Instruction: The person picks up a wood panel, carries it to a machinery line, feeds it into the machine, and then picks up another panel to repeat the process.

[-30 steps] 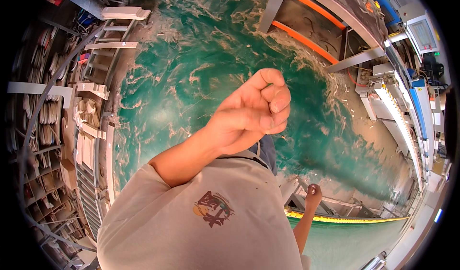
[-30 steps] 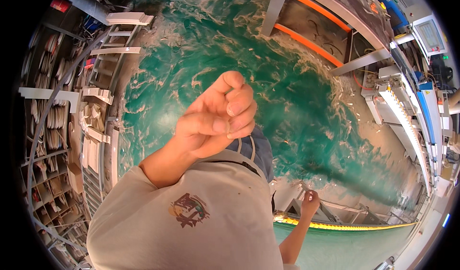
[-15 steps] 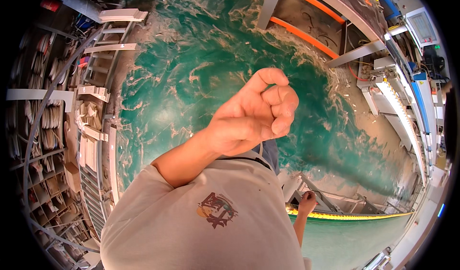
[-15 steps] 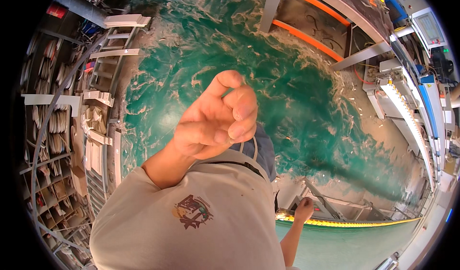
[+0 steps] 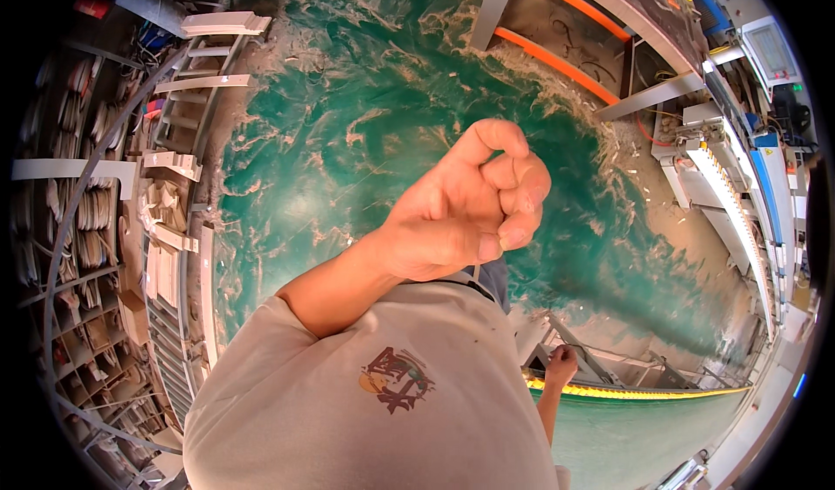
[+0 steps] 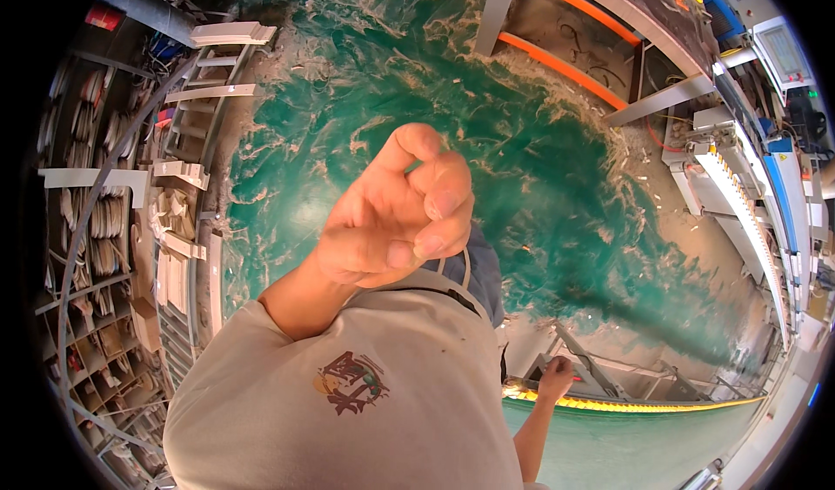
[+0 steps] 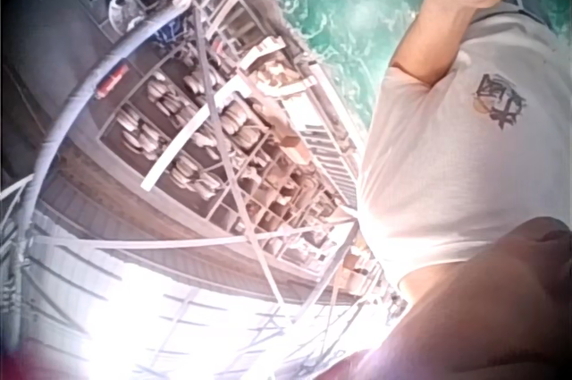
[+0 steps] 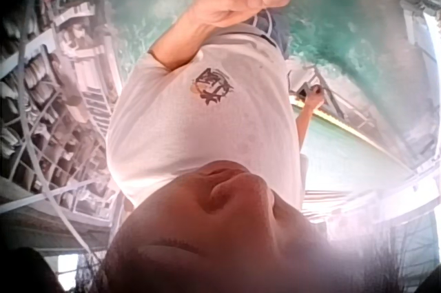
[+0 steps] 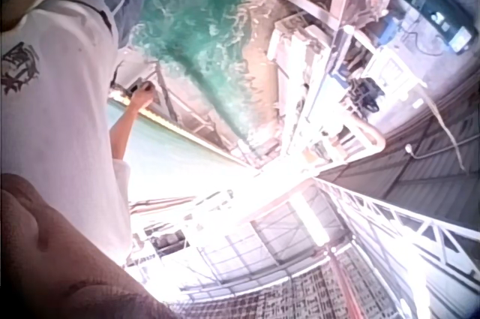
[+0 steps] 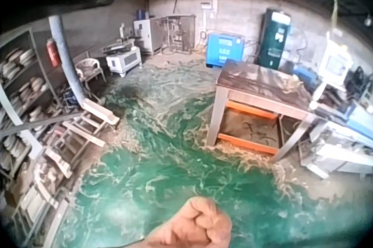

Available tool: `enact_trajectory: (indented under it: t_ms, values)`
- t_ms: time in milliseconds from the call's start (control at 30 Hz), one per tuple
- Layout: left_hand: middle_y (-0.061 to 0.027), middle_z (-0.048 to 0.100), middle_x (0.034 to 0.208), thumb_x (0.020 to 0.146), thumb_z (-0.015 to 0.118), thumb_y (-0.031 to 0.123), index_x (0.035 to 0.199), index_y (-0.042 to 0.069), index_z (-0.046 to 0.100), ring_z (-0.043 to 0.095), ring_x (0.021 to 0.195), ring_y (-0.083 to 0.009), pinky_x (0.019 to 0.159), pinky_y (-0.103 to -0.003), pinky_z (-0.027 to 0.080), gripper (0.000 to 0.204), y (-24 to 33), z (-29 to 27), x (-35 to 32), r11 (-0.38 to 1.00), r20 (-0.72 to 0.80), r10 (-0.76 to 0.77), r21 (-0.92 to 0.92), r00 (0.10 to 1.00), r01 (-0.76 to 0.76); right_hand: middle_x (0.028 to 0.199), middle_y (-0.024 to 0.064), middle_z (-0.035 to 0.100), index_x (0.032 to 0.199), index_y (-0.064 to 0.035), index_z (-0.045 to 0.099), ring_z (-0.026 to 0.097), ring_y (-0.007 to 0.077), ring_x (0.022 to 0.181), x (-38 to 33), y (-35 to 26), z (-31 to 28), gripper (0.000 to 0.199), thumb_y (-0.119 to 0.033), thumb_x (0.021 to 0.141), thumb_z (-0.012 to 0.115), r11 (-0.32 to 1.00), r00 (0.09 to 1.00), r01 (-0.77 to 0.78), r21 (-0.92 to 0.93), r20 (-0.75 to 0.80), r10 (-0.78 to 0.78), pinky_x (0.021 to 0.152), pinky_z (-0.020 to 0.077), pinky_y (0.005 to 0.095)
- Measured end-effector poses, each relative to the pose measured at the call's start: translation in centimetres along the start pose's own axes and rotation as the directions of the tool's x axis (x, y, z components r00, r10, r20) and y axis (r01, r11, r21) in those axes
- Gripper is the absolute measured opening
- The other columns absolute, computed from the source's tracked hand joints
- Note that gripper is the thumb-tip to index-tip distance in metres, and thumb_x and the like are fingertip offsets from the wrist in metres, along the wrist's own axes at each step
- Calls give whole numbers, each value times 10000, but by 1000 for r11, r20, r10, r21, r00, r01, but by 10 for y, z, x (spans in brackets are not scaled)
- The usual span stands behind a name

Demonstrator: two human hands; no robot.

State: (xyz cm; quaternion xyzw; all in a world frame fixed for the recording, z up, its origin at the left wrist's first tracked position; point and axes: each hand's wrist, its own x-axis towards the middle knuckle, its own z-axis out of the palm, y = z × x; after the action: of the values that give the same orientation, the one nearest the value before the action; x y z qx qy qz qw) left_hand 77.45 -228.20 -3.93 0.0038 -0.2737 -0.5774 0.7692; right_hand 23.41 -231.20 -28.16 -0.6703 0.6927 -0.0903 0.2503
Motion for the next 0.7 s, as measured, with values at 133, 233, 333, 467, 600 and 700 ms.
enact_trajectory:
  t_ms: [133, 233, 333, 467, 600, 700]
  values:
    - [-37, 470, 1093, 732, 561, -137, 1374, 175, 374, 485, 861, -146, 740, -278, 398, 738, 0, 0, 1, 1000, 9, -12, -28, 1000, 12, 668, 86, 669, 876, -22, 669, 662, 189, 602, -1, -5, 0, 166, -165, 920, 599, 1000, 1000, -7, 18, -1, 7, 588, 508, 341]
    - [-33, 461, 1081, 727, 557, -138, 1373, 176, 374, 482, 858, -143, 739, -279, 395, 741, 1, 2, 0, 999, 1, -27, -38, 1000, 27, 667, 84, 670, 874, -15, 666, 661, 183, 595, -2, -6, -1, 156, -151, 913, 601, 998, 999, -36, 43, 8, 35, 583, 508, 332]
    - [-43, 459, 1074, 728, 615, -92, 1417, 177, 353, 490, 846, -148, 708, -288, 375, 784, -2, 1, -1, 999, -1, -2, -54, 1000, 2, 669, 81, 672, 876, -12, 665, 662, 180, 597, -1, -4, 0, 147, -139, 908, 598, 997, 998, -58, 57, 17, 57, 586, 510, 326]
    - [-50, 489, 1164, 763, 632, -144, 1359, 162, 379, 506, 862, -144, 721, -271, 412, 716, 1, 1, -1, 999, 54, 4, -35, 999, -2, 671, 81, 673, 876, -11, 665, 663, 181, 603, 1, 2, 2, 144, -132, 904, 594, 996, 998, -59, 74, 19, 58, 592, 511, 322]
    - [-76, 480, 1239, 793, 646, -174, 1347, 132, 380, 519, 856, -142, 679, -252, 432, 687, 6, 3, -3, 1000, 103, 10, 1, 995, -11, 674, 81, 677, 878, -14, 670, 666, 181, 620, 5, 13, 4, 149, -138, 903, 591, 995, 996, -88, 49, 30, 87, 606, 512, 324]
    - [-88, 466, 1261, 804, 638, -198, 1344, 117, 380, 524, 850, -144, 653, -244, 439, 676, 9, 1, -3, 1000, 167, 2, 9, 986, -3, 679, 78, 681, 882, -21, 674, 669, 181, 628, 4, 15, 6, 157, -151, 906, 588, 993, 995, -95, 72, 24, 94, 613, 512, 327]
